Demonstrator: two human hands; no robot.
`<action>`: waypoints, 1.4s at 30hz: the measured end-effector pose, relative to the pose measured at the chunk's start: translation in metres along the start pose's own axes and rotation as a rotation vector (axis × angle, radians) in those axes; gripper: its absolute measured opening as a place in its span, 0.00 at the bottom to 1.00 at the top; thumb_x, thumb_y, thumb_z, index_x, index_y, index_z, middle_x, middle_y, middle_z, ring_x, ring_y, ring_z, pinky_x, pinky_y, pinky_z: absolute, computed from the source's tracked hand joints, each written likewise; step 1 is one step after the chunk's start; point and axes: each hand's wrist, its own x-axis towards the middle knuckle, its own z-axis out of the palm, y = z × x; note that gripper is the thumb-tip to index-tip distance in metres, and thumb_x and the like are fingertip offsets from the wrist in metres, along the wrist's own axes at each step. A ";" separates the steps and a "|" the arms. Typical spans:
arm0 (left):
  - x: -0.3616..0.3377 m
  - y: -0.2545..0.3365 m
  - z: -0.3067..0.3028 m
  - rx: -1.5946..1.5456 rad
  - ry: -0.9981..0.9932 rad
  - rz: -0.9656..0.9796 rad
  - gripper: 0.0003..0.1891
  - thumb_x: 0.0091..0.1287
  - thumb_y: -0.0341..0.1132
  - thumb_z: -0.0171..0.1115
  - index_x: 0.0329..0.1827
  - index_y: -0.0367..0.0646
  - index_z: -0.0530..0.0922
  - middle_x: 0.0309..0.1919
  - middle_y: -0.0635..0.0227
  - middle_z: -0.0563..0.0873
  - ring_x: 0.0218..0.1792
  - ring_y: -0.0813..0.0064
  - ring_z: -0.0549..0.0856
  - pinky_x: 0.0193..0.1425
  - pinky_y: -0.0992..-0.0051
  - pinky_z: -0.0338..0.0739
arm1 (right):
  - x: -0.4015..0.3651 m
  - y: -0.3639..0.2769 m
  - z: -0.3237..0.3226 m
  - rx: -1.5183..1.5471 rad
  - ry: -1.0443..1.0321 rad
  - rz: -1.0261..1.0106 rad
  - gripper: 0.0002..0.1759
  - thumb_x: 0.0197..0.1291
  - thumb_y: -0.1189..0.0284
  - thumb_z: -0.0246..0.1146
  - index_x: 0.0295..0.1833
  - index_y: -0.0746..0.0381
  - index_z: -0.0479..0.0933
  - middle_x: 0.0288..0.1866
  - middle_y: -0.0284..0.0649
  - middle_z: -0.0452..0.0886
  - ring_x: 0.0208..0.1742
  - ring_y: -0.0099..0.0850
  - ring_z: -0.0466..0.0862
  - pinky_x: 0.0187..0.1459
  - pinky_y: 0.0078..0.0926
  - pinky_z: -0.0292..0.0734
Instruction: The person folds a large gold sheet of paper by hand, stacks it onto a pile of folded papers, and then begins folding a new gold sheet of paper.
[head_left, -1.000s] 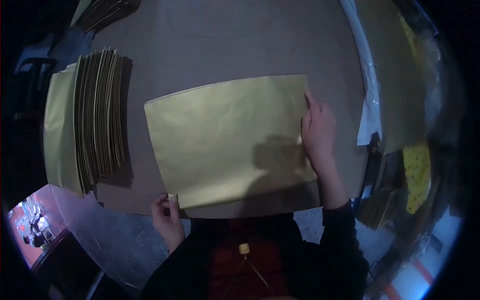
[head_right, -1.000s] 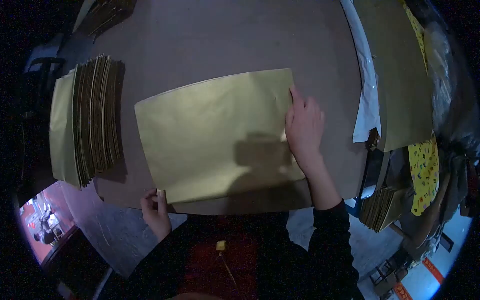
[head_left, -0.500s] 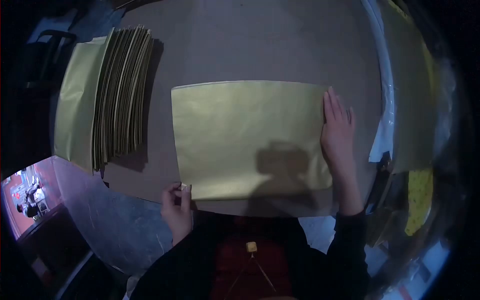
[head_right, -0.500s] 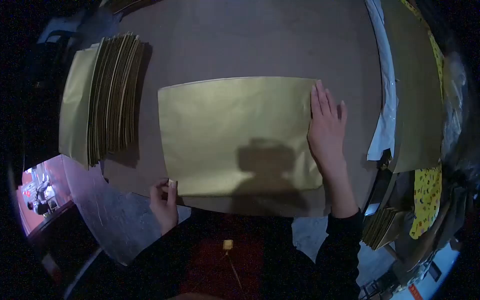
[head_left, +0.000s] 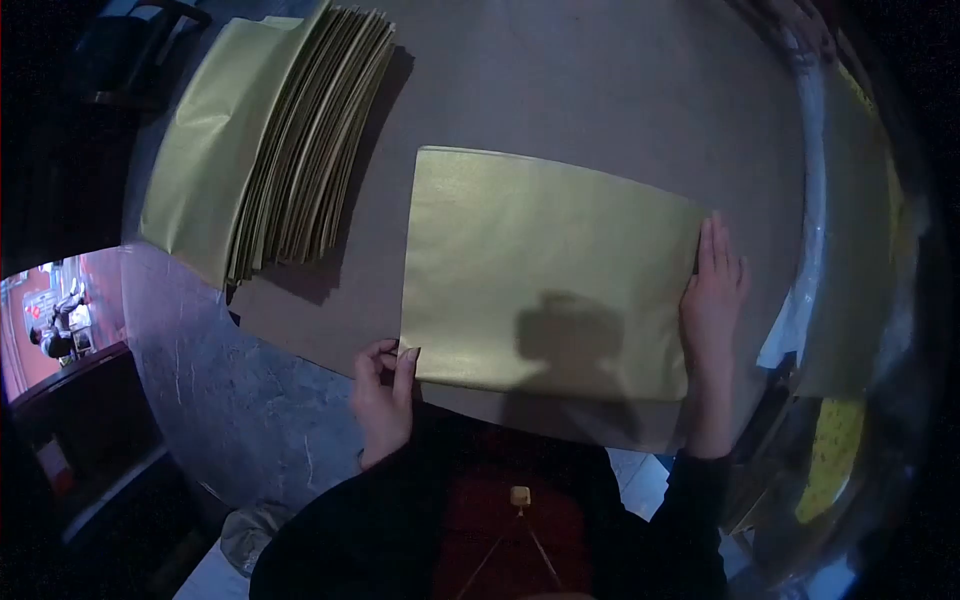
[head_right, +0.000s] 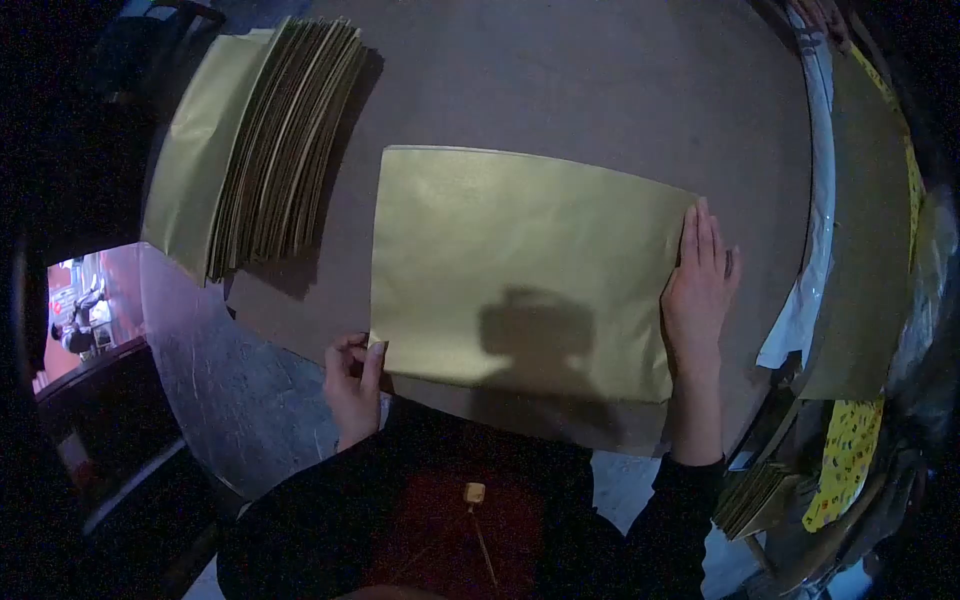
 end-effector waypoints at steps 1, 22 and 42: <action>-0.001 0.000 0.000 -0.041 -0.012 -0.068 0.14 0.66 0.34 0.65 0.49 0.36 0.74 0.27 0.65 0.82 0.30 0.77 0.81 0.37 0.77 0.74 | 0.000 0.000 0.001 -0.005 0.002 -0.002 0.33 0.61 0.79 0.44 0.75 0.58 0.55 0.78 0.34 0.54 0.76 0.32 0.57 0.73 0.51 0.47; 0.011 0.011 -0.020 -0.115 -0.197 -0.070 0.11 0.64 0.30 0.65 0.46 0.34 0.76 0.31 0.70 0.84 0.30 0.83 0.79 0.37 0.81 0.73 | -0.001 0.000 0.003 -0.018 -0.003 0.064 0.34 0.61 0.79 0.45 0.75 0.57 0.53 0.78 0.32 0.53 0.76 0.30 0.57 0.73 0.49 0.45; 0.008 0.002 0.004 0.167 0.063 0.345 0.07 0.63 0.27 0.63 0.43 0.41 0.79 0.32 0.62 0.82 0.33 0.66 0.82 0.37 0.72 0.76 | 0.001 0.004 0.014 -0.067 0.101 0.059 0.32 0.61 0.77 0.48 0.74 0.57 0.58 0.76 0.32 0.58 0.73 0.30 0.62 0.71 0.48 0.53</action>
